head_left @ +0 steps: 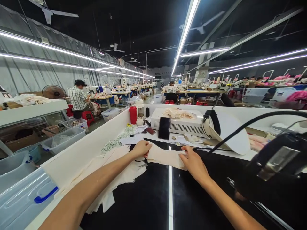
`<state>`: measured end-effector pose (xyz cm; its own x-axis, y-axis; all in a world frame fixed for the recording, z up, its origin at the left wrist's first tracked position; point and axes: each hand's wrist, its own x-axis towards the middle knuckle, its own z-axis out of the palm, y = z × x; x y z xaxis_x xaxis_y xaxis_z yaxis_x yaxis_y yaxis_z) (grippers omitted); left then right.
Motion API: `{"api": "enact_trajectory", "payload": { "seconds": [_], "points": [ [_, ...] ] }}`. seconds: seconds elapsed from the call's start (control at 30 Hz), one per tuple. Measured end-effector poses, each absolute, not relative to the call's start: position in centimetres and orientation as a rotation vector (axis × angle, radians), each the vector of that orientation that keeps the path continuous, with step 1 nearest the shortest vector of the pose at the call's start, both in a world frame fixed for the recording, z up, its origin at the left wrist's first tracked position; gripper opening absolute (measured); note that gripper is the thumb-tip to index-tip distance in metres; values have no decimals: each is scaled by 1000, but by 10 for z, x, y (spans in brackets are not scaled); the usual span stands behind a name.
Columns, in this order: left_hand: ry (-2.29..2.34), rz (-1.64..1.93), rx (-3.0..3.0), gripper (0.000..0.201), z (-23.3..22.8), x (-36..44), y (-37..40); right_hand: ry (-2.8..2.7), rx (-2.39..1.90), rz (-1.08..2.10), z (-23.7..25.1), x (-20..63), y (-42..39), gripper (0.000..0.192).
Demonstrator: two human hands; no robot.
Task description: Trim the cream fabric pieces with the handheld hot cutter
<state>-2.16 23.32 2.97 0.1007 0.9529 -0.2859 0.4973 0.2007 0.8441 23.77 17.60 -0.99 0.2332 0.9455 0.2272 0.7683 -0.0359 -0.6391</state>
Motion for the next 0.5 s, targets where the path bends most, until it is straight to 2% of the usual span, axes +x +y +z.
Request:
{"api": "enact_trajectory", "payload": {
  "seconds": [0.27, 0.4, 0.5],
  "points": [
    [1563, 488, 1547, 40, 27, -23, 231, -1609, -1932, 257, -6, 240, 171, 40],
    [1552, 458, 1689, 39, 44, -39, 221, -1616, -1916, 197, -5, 240, 159, 43],
    [1561, 437, 1808, 38, 64, -69, 207, -1679, -1846, 204, -5, 234, 140, 38]
  ]
}}
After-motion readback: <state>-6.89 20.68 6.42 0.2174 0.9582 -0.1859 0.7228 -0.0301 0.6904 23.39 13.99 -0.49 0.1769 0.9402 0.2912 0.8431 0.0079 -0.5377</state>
